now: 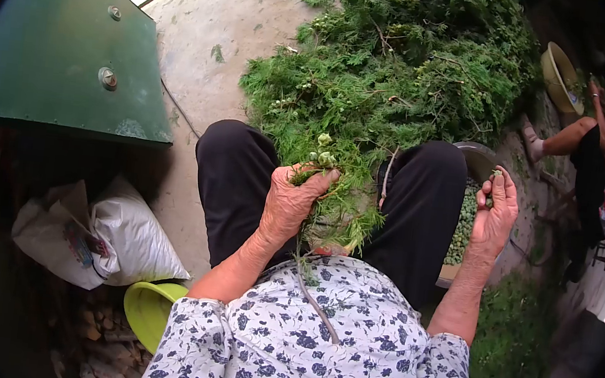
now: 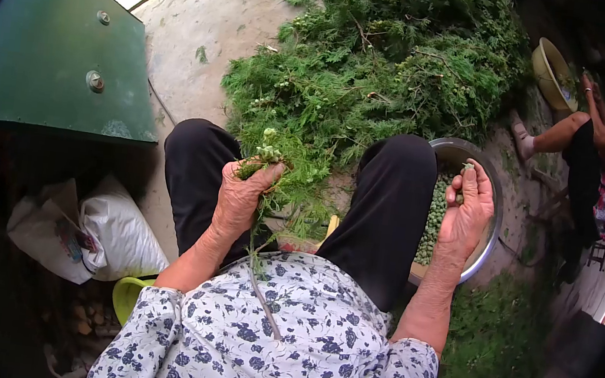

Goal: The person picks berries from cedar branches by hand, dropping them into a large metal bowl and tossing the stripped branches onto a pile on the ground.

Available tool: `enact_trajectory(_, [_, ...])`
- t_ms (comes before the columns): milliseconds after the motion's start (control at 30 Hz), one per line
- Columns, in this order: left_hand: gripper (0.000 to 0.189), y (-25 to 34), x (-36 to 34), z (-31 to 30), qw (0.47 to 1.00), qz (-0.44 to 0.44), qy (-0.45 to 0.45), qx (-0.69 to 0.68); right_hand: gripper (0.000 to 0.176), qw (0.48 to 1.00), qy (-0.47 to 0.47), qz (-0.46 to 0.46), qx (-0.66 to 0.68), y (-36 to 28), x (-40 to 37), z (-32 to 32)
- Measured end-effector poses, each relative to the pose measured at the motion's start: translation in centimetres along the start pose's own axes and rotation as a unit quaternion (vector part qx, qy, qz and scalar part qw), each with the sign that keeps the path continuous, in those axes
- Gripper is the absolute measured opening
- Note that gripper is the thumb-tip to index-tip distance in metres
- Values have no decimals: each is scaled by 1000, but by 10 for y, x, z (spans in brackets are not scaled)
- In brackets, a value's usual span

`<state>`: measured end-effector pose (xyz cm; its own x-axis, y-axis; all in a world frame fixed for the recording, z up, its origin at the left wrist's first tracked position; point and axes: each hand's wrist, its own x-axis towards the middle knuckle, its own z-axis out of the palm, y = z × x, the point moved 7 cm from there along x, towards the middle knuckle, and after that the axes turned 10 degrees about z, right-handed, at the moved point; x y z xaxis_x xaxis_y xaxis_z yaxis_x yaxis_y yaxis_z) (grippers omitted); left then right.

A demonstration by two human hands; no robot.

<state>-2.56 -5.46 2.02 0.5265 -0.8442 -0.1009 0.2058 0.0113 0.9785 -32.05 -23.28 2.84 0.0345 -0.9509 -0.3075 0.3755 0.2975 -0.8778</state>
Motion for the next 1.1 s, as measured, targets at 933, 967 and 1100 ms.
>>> enact_trajectory(933, [13, 26, 5, 24, 938, 179, -103, 278, 23, 913, -301, -115, -250, 25, -89, 157])
enact_trajectory(967, [12, 26, 3, 24, 938, 179, -113, 274, 26, 888, -314, -179, -284, 28, -91, 168])
enact_trajectory(1100, [13, 26, 0, 21, 934, 170, -139, 281, 24, 850, -343, -220, -334, 46, -91, 176])
